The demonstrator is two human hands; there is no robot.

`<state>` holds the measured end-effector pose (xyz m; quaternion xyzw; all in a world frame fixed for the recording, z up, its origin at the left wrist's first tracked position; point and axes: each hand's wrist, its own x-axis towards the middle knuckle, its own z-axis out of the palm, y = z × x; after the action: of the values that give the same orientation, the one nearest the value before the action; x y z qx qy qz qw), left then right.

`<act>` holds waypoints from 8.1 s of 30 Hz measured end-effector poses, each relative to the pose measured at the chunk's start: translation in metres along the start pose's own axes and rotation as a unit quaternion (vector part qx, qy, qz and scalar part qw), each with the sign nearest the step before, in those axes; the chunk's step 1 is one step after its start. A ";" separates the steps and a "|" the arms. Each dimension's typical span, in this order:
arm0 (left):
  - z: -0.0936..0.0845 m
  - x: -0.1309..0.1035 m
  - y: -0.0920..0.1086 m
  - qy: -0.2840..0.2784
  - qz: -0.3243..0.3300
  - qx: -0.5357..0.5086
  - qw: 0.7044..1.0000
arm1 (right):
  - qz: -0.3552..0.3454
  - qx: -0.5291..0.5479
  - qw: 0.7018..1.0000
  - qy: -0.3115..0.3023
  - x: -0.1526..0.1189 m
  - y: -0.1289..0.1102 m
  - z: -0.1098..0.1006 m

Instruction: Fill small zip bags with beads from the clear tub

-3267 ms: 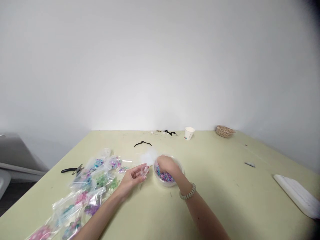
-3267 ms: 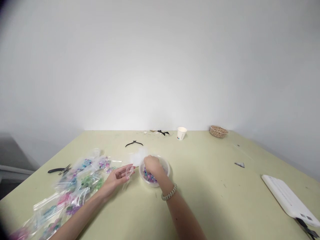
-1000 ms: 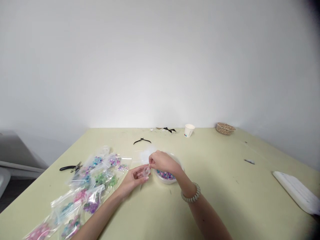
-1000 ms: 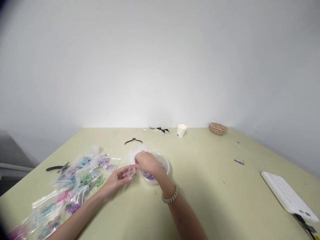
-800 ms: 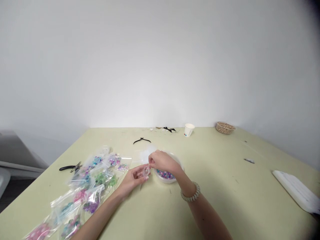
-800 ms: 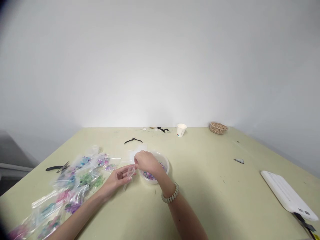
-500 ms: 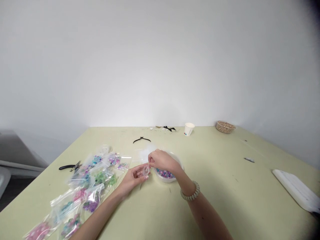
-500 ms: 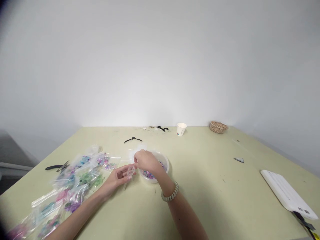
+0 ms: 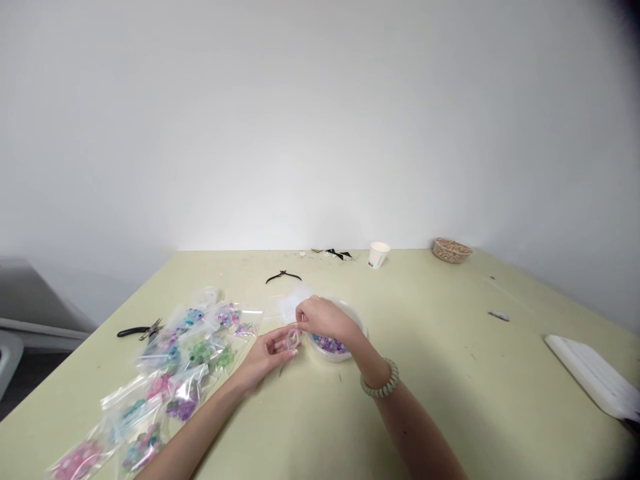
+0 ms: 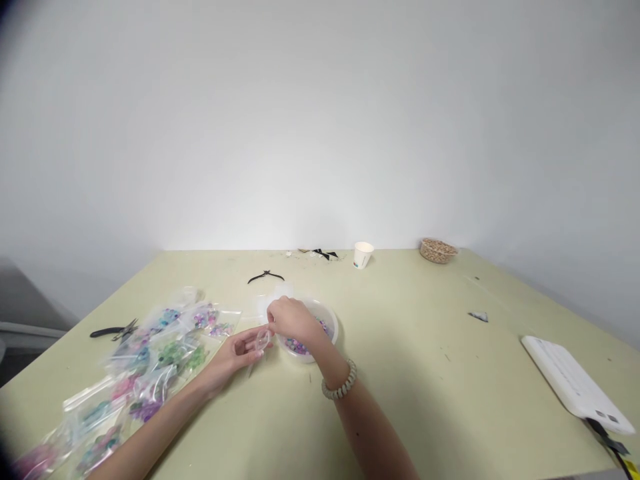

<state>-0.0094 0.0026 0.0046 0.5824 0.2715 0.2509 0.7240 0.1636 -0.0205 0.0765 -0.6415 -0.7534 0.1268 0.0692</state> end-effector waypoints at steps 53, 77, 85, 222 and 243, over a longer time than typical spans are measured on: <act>-0.001 0.004 -0.007 -0.006 -0.011 -0.015 1.000 | -0.001 -0.031 0.999 -0.013 0.001 -0.001 0.001; -0.003 0.005 -0.008 -0.011 -0.022 -0.002 1.000 | -0.008 -0.046 0.999 -0.013 0.001 0.000 0.001; -0.005 0.005 -0.008 -0.004 -0.019 -0.010 1.000 | -0.005 -0.039 0.999 -0.009 -0.001 -0.002 -0.001; -0.002 0.006 -0.010 0.009 -0.039 -0.003 0.999 | -0.012 -0.103 0.994 -0.022 0.002 -0.012 0.008; -0.003 0.007 -0.011 0.012 -0.034 0.007 0.999 | -0.012 -0.103 0.994 -0.021 0.003 -0.013 0.009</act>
<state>-0.0058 0.0069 -0.0071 0.5752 0.3015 0.2310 0.7245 0.1485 -0.0206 0.0718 -0.6334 -0.7714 0.0607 -0.0115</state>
